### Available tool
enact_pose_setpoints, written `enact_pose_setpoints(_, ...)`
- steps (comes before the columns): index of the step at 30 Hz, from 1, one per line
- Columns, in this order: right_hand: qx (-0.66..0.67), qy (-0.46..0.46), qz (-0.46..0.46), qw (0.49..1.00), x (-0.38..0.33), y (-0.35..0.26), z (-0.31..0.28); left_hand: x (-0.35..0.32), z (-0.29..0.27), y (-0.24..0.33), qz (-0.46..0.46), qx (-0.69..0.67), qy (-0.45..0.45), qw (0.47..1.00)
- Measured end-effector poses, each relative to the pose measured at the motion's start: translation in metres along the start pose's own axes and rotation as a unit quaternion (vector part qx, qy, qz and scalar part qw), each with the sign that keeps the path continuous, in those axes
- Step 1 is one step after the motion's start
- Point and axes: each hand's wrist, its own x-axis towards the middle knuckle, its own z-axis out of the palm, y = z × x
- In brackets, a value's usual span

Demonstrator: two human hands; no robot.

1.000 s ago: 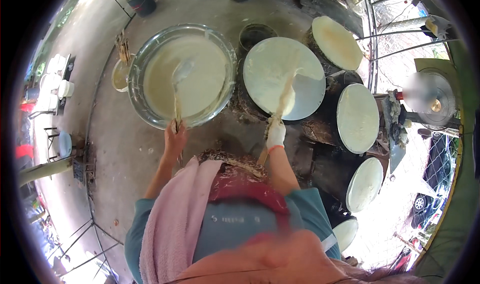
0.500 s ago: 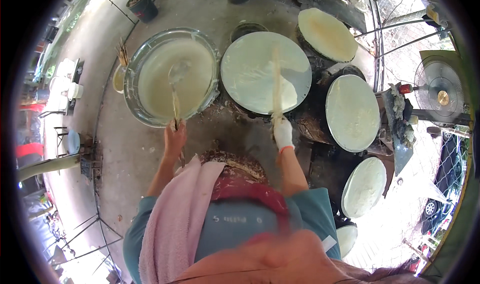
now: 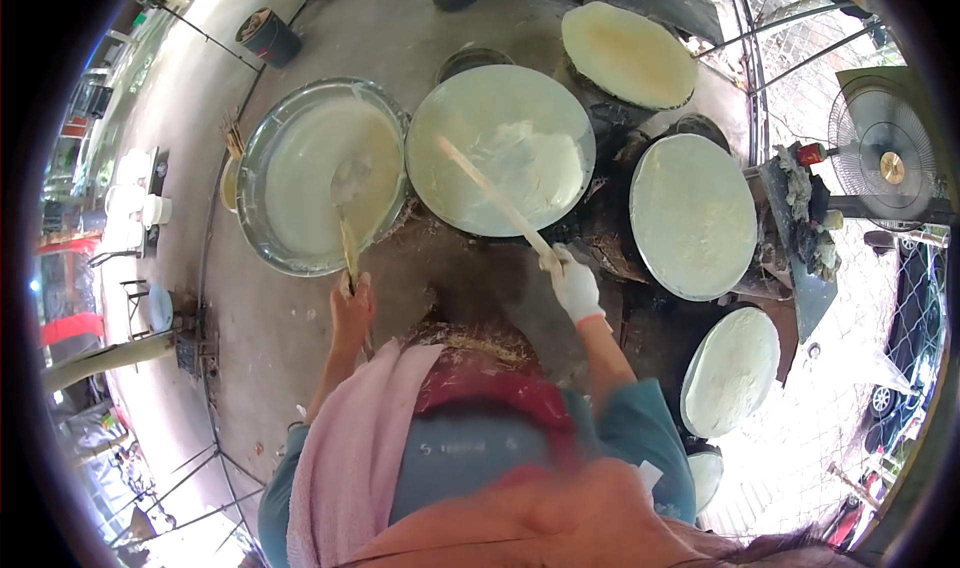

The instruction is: The person pours liquid batter onto heated circular plates using a ladle and spreads it into thin circles with a wooden stick before flipping and removing the cooked wraps one by one.

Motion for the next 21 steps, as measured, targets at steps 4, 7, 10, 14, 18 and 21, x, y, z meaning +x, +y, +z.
enact_pose_setpoints(4, -0.075, 0.062, 0.048, 0.994, 0.047, 0.014, -0.038, 0.0, -0.006, -0.014, 0.0, 0.021, 0.013, 1.0)
enact_pose_setpoints(7, -0.168, 0.099, 0.025, 0.98, 0.124, 0.004, -0.068, -0.002, -0.001, -0.009, 0.037, 0.101, 0.003, 0.994)
enact_pose_setpoints(10, -0.126, 0.116, 0.077, 0.982, 0.177, -0.037, -0.079, -0.006, 0.007, -0.009, 0.024, 0.1, 0.016, 0.995)
enact_pose_setpoints(14, 0.111, 0.051, -0.068, 0.99, 0.118, -0.088, -0.048, -0.007, 0.009, -0.015, 0.018, 0.098, 0.022, 0.995)
enact_pose_setpoints(18, 0.444, 0.191, -0.062, 0.873, 0.015, -0.045, -0.005, -0.013, 0.026, 0.002, 0.027, 0.087, 0.003, 0.996)
enact_pose_setpoints(21, 0.574, 0.092, 0.221, 0.783, -0.03, -0.015, -0.001, -0.004, 0.047, 0.011, 0.028, 0.081, -0.025, 0.996)
